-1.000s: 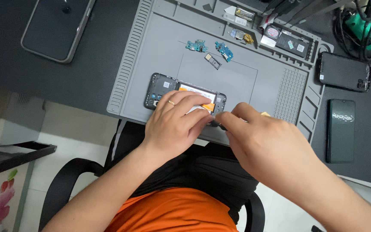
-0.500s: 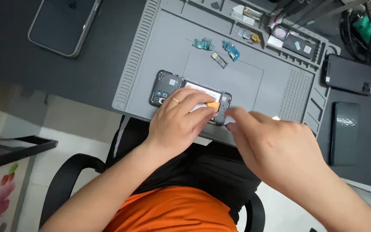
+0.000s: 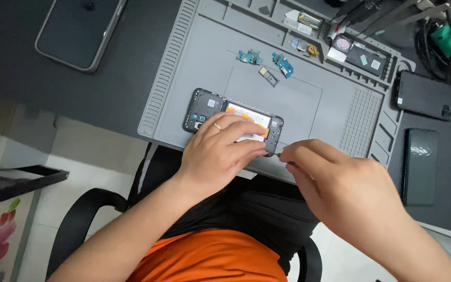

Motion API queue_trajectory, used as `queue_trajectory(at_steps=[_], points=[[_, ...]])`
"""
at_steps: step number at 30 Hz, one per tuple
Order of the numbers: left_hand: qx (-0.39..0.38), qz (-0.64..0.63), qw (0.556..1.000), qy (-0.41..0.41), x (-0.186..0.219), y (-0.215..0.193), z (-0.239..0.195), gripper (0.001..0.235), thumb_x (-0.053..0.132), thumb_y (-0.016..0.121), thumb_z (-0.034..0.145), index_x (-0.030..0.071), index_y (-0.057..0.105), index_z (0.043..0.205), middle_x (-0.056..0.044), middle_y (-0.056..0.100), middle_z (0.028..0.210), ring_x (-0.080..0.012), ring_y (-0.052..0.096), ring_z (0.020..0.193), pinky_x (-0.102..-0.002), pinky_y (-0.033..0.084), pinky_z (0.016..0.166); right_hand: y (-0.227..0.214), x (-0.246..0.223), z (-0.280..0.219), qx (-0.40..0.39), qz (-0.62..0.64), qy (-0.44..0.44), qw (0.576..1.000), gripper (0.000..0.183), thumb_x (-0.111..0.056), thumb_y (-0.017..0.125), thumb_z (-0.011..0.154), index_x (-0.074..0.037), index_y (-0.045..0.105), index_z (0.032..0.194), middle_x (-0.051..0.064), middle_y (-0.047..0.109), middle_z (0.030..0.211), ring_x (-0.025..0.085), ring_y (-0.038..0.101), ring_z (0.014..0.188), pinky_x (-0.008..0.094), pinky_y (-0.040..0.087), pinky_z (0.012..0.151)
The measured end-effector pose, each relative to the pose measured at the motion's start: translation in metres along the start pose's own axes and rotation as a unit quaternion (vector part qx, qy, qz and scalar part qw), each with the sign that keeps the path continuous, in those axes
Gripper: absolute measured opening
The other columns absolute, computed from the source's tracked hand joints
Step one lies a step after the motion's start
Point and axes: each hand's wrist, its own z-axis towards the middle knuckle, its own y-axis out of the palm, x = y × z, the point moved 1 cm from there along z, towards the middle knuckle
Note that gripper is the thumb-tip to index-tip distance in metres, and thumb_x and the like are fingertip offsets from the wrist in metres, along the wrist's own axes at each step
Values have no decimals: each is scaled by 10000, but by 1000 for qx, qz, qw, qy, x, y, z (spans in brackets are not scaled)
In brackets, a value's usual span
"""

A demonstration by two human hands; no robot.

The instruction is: The person uses a screwdriver to remove screws from the back of a disassembled smartphone placed on a gray work mat. They carefully unscrew multiple fasteners around the device's perimeter while holding the phone steady with their other hand.

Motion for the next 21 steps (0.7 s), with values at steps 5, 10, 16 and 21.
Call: queue_trajectory(at_steps=[5,10,16,21], points=[[-6,2,1000,-1,1,-1,1,88,194,856,1000,133,808,959,22,737,1190,-269,672,1111,-426,539,978,-3,0,1,21,3,-3,1000,121,-175,686,1017,-203,708,1133,-144,771,1110,154,655,527,358,454,355],[-11,3,1000,-5,1,0,-1,87,192,882,978,136,821,953,25,739,1192,-258,674,1125,-427,545,978,4,1,0,7,-1,6,1000,101,-225,694,1013,-223,710,1113,-145,764,1020,208,611,460,408,463,356],[-25,11,1000,-4,0,3,-2,100,191,903,947,157,813,922,45,739,1202,-244,680,1140,-436,533,1009,4,2,0,5,0,16,1000,94,-238,693,1012,-225,716,1102,-147,768,1012,219,595,423,418,469,351],[-30,14,999,-3,1,3,0,136,200,890,966,145,798,882,48,747,1187,-239,683,1128,-429,525,1002,8,4,-1,10,-23,18,1000,105,-260,689,1020,-250,712,1121,-153,759,987,235,638,490,437,483,343]])
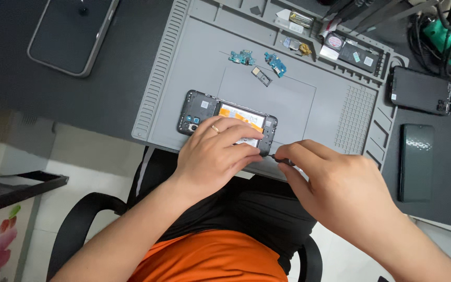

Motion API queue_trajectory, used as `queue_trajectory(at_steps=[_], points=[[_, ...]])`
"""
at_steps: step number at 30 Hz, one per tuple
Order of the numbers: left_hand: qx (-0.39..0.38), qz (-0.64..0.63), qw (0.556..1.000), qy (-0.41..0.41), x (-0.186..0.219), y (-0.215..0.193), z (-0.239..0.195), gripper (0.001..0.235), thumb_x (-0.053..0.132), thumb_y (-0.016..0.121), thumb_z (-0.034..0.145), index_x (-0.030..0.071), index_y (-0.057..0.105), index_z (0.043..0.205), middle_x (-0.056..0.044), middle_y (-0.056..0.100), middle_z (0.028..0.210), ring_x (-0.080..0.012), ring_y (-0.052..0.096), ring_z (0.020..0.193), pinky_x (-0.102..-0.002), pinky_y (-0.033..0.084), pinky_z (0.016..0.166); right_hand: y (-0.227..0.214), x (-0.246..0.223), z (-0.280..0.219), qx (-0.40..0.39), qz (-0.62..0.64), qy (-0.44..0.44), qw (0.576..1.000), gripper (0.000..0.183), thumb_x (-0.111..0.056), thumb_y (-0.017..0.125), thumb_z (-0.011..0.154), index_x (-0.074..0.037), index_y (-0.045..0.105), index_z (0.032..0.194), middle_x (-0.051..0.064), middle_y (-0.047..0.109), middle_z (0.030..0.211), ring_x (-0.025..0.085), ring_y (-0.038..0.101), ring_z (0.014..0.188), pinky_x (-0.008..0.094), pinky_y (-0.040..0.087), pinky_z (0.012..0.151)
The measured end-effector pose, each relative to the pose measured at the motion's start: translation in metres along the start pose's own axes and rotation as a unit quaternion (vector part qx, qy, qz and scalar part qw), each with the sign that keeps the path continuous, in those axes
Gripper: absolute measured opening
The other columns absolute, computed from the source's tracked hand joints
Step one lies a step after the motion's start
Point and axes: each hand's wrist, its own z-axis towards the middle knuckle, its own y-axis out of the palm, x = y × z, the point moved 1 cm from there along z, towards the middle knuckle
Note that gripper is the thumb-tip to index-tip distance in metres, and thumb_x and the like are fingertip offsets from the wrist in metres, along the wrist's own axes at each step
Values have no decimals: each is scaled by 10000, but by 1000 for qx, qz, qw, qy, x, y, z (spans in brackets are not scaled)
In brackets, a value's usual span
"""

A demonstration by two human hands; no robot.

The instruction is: The person uses a screwdriver to remove screws from the back of a disassembled smartphone placed on a gray work mat. They carefully unscrew multiple fasteners around the device's perimeter while holding the phone steady with their other hand.

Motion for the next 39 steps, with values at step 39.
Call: queue_trajectory(at_steps=[39], points=[[-54,83,992,75,17,7,15,207,-80,709,953,92,695,837,-62,727,1231,-303,676,1169,-487,488,1087,94,58,-60,338,503,324,727,88,-8,678,1018,-19,626,1087,88,511,639,160,517,459,274,443,459]])
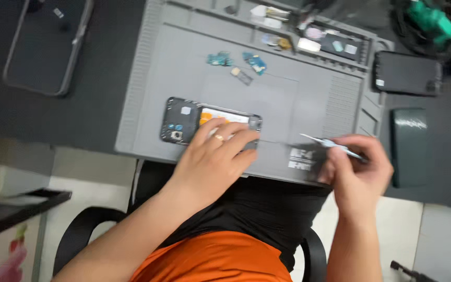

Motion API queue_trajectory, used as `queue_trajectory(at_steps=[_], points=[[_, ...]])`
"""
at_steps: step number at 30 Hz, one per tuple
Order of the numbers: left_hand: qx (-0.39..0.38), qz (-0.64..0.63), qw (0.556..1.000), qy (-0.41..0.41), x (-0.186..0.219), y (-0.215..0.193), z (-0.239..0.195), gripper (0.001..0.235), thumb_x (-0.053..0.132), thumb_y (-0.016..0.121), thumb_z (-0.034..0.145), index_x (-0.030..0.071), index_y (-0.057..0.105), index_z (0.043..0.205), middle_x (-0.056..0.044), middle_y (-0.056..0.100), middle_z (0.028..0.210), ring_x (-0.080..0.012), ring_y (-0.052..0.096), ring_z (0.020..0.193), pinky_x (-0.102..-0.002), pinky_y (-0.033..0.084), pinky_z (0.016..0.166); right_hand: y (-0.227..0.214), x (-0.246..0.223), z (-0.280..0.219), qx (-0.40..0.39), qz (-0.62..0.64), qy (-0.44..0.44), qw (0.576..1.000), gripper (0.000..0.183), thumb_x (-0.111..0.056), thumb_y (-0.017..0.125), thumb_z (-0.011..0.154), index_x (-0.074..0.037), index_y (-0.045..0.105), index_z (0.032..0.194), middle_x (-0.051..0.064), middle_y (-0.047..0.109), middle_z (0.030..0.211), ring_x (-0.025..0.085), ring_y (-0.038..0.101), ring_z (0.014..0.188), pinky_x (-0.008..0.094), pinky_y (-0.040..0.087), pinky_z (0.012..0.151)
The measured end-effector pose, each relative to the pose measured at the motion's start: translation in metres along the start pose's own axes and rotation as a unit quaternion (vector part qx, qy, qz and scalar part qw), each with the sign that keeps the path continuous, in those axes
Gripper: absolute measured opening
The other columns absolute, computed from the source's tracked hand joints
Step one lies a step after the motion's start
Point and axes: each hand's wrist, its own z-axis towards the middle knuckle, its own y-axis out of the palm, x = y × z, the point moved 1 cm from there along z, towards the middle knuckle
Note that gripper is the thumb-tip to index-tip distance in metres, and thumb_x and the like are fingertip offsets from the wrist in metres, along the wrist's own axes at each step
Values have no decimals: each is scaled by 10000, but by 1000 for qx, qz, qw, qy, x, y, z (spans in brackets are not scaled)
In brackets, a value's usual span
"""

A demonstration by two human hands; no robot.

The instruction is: The person uses a screwdriver to remove screws from the back of a disassembled smartphone placed on a gray work mat. They carefully unscrew multiple fasteners around the device's perimeter while holding the phone steady with their other hand.

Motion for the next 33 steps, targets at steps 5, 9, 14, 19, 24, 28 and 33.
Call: queue_trajectory(at_steps=[5,9,14,19,24,28,33], points=[[-30,64,997,36,8,-9,11,155,-4,668,946,115,687,848,-56,733,1235,-284,699,1193,-497,490,1075,4,6,5,-17,-46,35,998,127,-96,785,957,-90,708,1058,29,673,741,121,644,501,243,536,484],[-53,100,993,42,10,-8,12,143,4,681,937,143,695,907,-38,740,1236,-291,683,1208,-513,494,1110,4,3,6,-33,-6,47,998,131,-102,793,936,-82,736,1052,47,736,879,136,652,488,233,536,467],[-74,163,980,89,13,-10,20,152,40,653,965,175,713,928,7,738,1220,-247,675,1240,-485,494,1135,-2,5,4,-42,26,69,996,150,-131,800,940,-87,735,1068,36,730,950,131,640,497,239,549,506],[-113,192,966,132,6,-4,18,159,129,598,943,192,719,1024,-5,722,1297,-236,656,1321,-495,456,1192,-4,8,6,-61,68,67,994,138,-120,792,961,-105,725,1081,30,650,767,112,627,503,236,521,504],[-97,225,939,240,-9,5,13,231,109,527,1010,146,747,1071,-32,737,1310,-243,641,1314,-507,450,1189,-6,0,6,-93,98,73,988,121,-140,786,980,-84,718,1063,28,682,844,103,618,509,226,493,493],[-94,214,931,281,-22,12,10,208,156,549,1030,144,756,1007,-66,756,1255,-277,677,1254,-540,473,1177,-7,-6,6,-90,82,87,989,118,-163,787,978,-94,720,1046,11,634,756,110,601,494,245,496,499],[-87,210,917,327,-31,21,2,271,152,513,1028,101,768,1101,-126,753,1278,-349,652,1298,-593,437,1208,-8,-10,6,-93,76,85,989,130,-181,791,978,-93,723,1045,20,656,802,120,624,504,240,490,518]])
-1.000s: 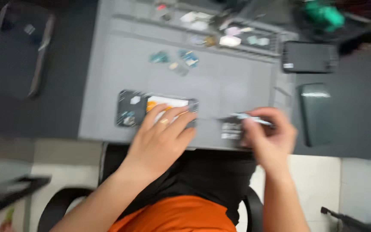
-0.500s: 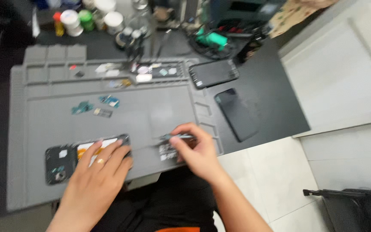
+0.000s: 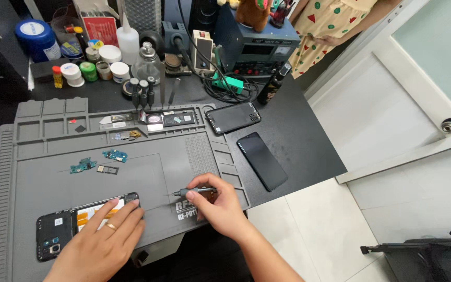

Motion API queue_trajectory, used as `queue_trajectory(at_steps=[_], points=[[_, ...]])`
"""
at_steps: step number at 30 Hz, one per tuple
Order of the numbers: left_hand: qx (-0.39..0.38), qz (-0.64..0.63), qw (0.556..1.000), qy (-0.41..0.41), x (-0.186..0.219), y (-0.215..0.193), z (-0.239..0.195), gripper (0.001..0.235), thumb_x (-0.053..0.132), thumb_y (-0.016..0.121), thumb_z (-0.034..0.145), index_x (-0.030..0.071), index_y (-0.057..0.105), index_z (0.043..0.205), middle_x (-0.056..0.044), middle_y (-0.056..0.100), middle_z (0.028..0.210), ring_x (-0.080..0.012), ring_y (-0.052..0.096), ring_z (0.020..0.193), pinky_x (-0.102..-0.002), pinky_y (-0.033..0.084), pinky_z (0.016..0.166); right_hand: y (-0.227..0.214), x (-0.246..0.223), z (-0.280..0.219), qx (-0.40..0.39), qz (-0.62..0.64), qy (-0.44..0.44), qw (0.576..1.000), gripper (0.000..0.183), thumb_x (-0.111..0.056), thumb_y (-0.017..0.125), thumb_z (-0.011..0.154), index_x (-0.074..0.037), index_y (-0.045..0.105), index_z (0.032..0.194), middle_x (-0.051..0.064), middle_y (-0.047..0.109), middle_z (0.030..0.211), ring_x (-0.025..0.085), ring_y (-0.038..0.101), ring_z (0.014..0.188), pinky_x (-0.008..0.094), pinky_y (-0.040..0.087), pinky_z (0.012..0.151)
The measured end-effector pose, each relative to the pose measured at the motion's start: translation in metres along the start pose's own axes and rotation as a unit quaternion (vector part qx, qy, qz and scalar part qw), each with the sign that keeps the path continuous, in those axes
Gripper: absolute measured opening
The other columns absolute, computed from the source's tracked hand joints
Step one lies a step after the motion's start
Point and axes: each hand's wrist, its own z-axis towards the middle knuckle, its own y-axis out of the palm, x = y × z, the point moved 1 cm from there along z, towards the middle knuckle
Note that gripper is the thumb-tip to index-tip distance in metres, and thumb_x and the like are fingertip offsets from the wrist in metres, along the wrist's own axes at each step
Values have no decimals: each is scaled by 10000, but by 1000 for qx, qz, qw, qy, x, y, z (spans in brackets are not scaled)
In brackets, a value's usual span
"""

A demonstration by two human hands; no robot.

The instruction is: The person uses a screwdriver to remove screws from the back of a disassembled smartphone placed on a gray work mat. They carefully unscrew multiple fasteners around the device's perimeter while holding the phone steady with their other hand.

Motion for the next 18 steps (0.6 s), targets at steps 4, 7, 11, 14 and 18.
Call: queue_trajectory(at_steps=[4,7,11,14,18], points=[[-19,3,1000,-9,3,1,1,273,156,518,1023,108,762,1136,-135,736,1340,-358,617,1364,-601,420,1221,1,1,0,5,3,6,1000,134,-177,795,967,-89,732,1046,31,655,835,132,619,494,238,496,515],[-50,18,998,-14,3,-3,5,279,203,500,1027,121,749,1122,-125,730,1347,-344,599,1384,-595,388,1238,1,7,2,1,13,-1,1000,138,-173,797,968,-85,727,1049,35,650,841,133,612,493,241,469,503],[-76,38,996,-24,5,-6,7,261,198,513,1021,128,733,1143,-123,716,1381,-332,568,1445,-594,373,1243,1,6,2,1,17,-7,1000,143,-171,798,969,-86,720,1053,28,625,822,124,603,484,236,459,487],[-83,50,995,-30,5,-8,9,265,211,514,1018,129,730,1147,-121,713,1393,-324,555,1463,-596,368,1246,2,4,1,6,8,-2,1000,137,-171,799,965,-89,727,1048,35,639,867,133,607,485,245,465,499],[-107,51,992,-51,9,-3,9,270,221,506,1017,138,712,1172,-120,673,1470,-315,519,1500,-601,347,1263,1,9,3,9,4,-10,1000,149,-179,802,960,-88,728,1051,43,660,897,138,614,480,246,473,480]])
